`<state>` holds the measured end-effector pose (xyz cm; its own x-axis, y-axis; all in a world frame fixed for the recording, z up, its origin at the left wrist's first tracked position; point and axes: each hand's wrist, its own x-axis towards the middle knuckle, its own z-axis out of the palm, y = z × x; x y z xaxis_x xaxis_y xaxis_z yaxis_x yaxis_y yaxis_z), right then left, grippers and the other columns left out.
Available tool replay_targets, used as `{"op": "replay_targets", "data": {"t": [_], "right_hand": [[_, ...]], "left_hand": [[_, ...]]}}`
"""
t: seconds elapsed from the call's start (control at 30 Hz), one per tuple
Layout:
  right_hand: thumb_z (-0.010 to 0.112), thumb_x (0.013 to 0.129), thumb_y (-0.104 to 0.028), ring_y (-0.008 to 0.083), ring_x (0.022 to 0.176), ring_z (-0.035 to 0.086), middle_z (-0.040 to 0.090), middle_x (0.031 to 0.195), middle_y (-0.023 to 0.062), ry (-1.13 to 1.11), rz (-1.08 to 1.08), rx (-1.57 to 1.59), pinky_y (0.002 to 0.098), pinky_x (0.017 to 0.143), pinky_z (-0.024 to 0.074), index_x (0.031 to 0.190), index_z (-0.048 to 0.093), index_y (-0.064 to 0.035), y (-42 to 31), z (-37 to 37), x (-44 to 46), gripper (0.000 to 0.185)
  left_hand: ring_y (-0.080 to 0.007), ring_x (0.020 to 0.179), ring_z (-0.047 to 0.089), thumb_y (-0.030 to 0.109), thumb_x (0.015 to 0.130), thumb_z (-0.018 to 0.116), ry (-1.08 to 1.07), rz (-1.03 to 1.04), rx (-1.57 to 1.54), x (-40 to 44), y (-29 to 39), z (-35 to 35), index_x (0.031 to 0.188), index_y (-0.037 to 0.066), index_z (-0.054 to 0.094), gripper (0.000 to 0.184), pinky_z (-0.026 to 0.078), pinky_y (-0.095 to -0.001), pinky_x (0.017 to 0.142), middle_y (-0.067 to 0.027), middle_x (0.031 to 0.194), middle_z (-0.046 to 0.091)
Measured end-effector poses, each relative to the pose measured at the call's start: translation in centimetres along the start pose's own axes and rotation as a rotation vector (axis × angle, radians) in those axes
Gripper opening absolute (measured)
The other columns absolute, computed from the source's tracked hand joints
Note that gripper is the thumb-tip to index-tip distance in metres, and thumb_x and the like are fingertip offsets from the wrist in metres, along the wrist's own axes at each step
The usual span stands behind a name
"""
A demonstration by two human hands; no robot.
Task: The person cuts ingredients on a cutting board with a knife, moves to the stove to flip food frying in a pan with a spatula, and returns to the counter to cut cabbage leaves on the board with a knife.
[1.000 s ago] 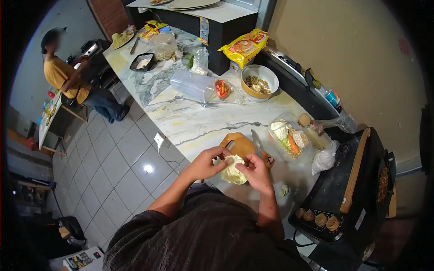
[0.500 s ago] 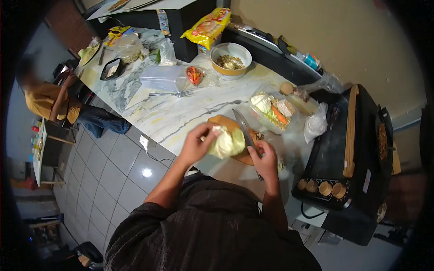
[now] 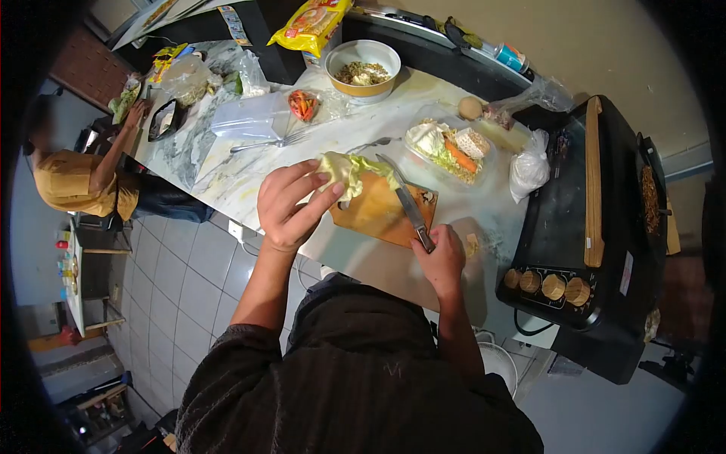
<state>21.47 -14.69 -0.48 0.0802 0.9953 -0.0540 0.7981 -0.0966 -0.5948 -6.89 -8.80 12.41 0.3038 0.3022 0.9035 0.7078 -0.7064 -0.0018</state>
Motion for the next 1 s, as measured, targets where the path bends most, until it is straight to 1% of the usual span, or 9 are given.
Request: {"op": "replay_targets", "data": {"t": [0.1,0.33,0.47,0.6,0.7,0.73,0.8,0.87,1.0], "right_hand": [[0.08,0.075,-0.035,0.0378,0.088,0.057,0.059,0.091,0.0151,0.245,-0.163,-0.042,0.0474,0.079,0.0442,0.098,0.056,-0.0057,-0.4,0.5,-0.2,0.044],[0.078,0.077,-0.033,0.0388,0.088,0.058,0.061,0.089,0.0144,0.021,-0.077,-0.122,0.0486,0.078,0.0448,0.093,0.055,-0.0077,0.7,1.5,0.8,0.038],[0.073,0.083,-0.035,0.0391,0.076,0.064,0.066,0.079,0.0147,0.029,-0.08,-0.168,0.0494,0.067,0.0481,0.092,0.055,-0.0061,0.4,1.5,1.5,0.035],[0.06,0.094,-0.034,0.0453,0.078,0.063,0.067,0.082,0.019,0.011,-0.043,-0.211,0.0548,0.069,0.0472,0.094,0.058,-0.0053,-1.0,0.8,0.3,0.029],[0.056,0.097,-0.03,0.0467,0.075,0.063,0.067,0.08,0.0209,-0.015,-0.009,-0.149,0.0557,0.067,0.0469,0.089,0.058,-0.0038,-1.9,-1.2,-1.3,0.028],[0.056,0.097,-0.03,0.0467,0.075,0.063,0.067,0.08,0.0209,-0.025,-0.003,-0.149,0.0557,0.067,0.0469,0.089,0.058,-0.0038,-2.4,-2.0,-1.8,0.028],[0.055,0.098,-0.03,0.0471,0.072,0.062,0.064,0.074,0.023,0.02,-0.004,0.026,0.0546,0.063,0.0464,0.085,0.057,-0.0015,-3.1,-3.6,-3.0,0.032],[0.056,0.099,-0.028,0.0459,0.071,0.061,0.062,0.072,0.0233,0.009,0.04,0.076,0.0514,0.061,0.046,0.085,0.056,-0.0005,-3.6,-4.2,-3.8,0.031],[0.058,0.099,-0.026,0.0456,0.069,0.06,0.061,0.07,0.0221,0.023,0.091,0.202,0.0477,0.059,0.0452,0.084,0.055,-0.0003,-3.4,-4.3,-3.9,0.03]], "left_hand": [[-0.0249,0.082,0.065,0.006,0.064,0.077,0.066,0.023,0.042,-0.6,0.4,-0.3,0.098,0.016,0.078,0.035,0.051,-0.0349,0.066,-0.0031,0.091,0.063],[-0.0245,0.075,0.059,0.0,0.063,0.08,0.079,0.029,0.05,-1.2,0.9,-0.6,0.096,0.014,0.076,0.036,0.05,-0.0361,0.065,-0.005,0.088,0.058],[-0.0258,0.081,0.063,0.0,0.064,0.078,0.099,-0.046,-0.009,-2.0,1.1,-0.7,0.097,0.01,0.075,0.035,0.052,-0.0365,0.068,-0.006,0.091,0.062],[-0.0281,0.083,0.067,-0.005,0.07,0.077,0.047,-0.296,-0.153,-2.8,1.1,-0.2,0.101,0.003,0.072,0.032,0.056,-0.0364,0.073,-0.0107,0.096,0.068],[-0.0186,0.083,0.069,-0.001,0.087,0.07,-0.182,-0.707,-0.252,-3.7,1.6,-0.3,0.106,-0.002,0.068,0.019,0.055,-0.0289,0.074,-0.0153,0.099,0.07],[-0.0186,0.083,0.069,-0.001,0.087,0.07,-0.191,-0.715,-0.253,-4.1,1.8,-0.1,0.106,-0.002,0.068,0.019,0.055,-0.0289,0.074,-0.0153,0.099,0.07],[-0.0175,0.08,0.07,0.003,0.088,0.07,-0.286,-0.994,-0.349,-5.1,2.6,0.8,0.106,-0.001,0.068,0.018,0.055,-0.0284,0.072,-0.0132,0.095,0.071],[-0.0155,0.077,0.07,0.005,0.09,0.07,-0.268,-0.974,-0.398,-6.1,3.2,2.3,0.107,0.0,0.068,0.018,0.055,-0.028,0.07,-0.0124,0.093,0.071],[-0.0222,0.073,0.069,0.004,0.087,0.07,-0.292,-0.915,-0.454,-7.7,4.1,6.2,0.102,0.003,0.068,0.014,0.055,-0.0319,0.064,-0.0111,0.095,0.069]]}}
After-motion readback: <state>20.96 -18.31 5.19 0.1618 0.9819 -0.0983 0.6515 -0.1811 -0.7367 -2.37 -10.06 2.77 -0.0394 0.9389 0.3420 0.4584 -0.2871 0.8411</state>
